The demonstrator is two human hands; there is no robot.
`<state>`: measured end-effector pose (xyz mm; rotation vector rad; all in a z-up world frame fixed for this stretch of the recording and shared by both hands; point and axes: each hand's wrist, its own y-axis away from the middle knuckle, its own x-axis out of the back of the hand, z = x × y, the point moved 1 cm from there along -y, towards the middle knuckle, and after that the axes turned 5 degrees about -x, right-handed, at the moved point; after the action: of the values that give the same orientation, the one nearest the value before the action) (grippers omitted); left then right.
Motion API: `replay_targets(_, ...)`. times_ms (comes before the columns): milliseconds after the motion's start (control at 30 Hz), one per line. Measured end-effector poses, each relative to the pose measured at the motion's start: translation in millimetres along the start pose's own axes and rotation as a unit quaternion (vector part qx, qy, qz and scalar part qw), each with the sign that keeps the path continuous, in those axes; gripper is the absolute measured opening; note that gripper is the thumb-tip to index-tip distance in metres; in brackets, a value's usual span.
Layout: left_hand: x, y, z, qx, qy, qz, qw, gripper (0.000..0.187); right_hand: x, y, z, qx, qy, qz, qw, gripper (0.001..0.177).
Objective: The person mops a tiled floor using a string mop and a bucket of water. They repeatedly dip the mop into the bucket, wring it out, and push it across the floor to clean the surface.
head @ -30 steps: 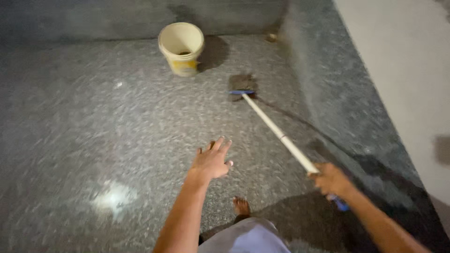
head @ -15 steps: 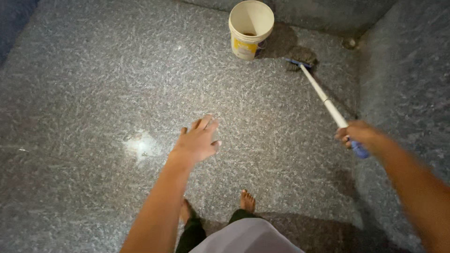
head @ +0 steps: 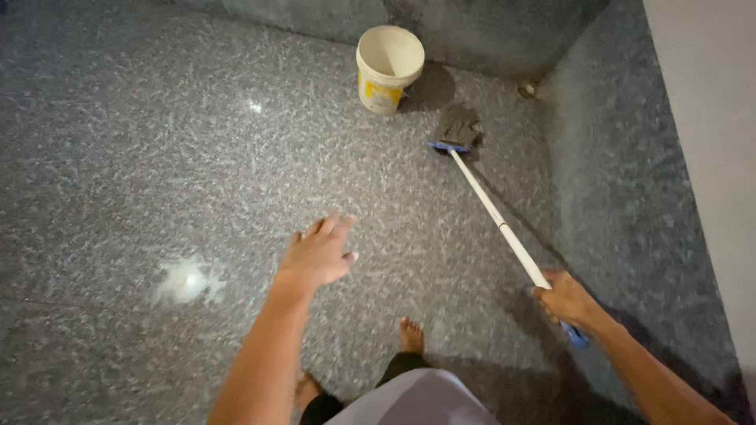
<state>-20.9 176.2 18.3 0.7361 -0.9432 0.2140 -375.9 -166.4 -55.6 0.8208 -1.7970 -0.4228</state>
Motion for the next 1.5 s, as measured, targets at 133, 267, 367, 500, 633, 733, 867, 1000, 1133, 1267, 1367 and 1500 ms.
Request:
replay_targets(133,-12.3,26.4,-18.7,-0.050,-0.019,-0.015,0.998,0.076,-50.4,129.2,21.0,0.048,0.041,-0.023,0.998,0.030)
replay_targets(267,-28.6,40.0,-34.0,-0.074,-0.036,-0.026,0.996,0.078,-79.2,239.1,36.5,-0.095,-0.104,-0.063,0.988,0.061)
replay_targets(367,-40.3,46.4,-47.1,-0.079,-0.034,-0.027,0.996,0.079,-92.6,269.7,31.6,-0.124,0.060,-0.011,0.990,0.061)
replay_targets(500,-44.6,51.4,-55.6,-0.077,-0.030,-0.023,0.996,0.077,-105.8,242.9,15.4,0.059,0.178,0.023,0.982,0.053)
replay_targets(633,-40.4,44.3,-71.8,-0.026,0.001,-0.024,0.999,0.077,-82.1,180.9,-21.0,0.074,0.281,0.009,0.957,0.053)
replay_targets(733,-40.0,29.1,-84.6,0.003,0.018,-0.022,1.000,0.077,-47.9,115.4,-70.8,0.114,0.329,-0.010,0.938,0.052)
replay_targets(867,-39.9,10.1,-95.9,0.056,0.051,-0.007,0.997,0.077,5.2,15.0,-151.6,0.025,0.298,-0.071,0.952,0.053)
replay_targets(1000,-21.8,-24.1,-91.5,0.137,0.049,0.005,0.989,0.077,46.5,-133.6,-239.6,0.128,0.233,-0.121,0.956,0.043)
replay_targets(1133,-15.1,-37.6,-70.9,0.172,0.077,0.011,0.982,0.074,63.4,-240.2,-309.9,0.187,0.270,-0.130,0.936,0.031)
replay_targets(1267,-1.3,-44.3,-62.8,0.188,0.067,-0.023,0.980,0.075,46.0,-276.1,-372.8,0.184,0.208,-0.166,0.946,0.029)
replay_targets(1367,4.8,-46.1,-62.6,0.206,0.047,-0.014,0.977,0.077,29.7,-280.7,-375.6,0.201,0.183,-0.176,0.946,0.029)
replay_targets(1500,8.2,-56.5,-64.7,0.203,0.040,0.006,0.978,0.075,23.5,-246.2,-370.4,0.223,0.182,-0.180,0.941,0.033)
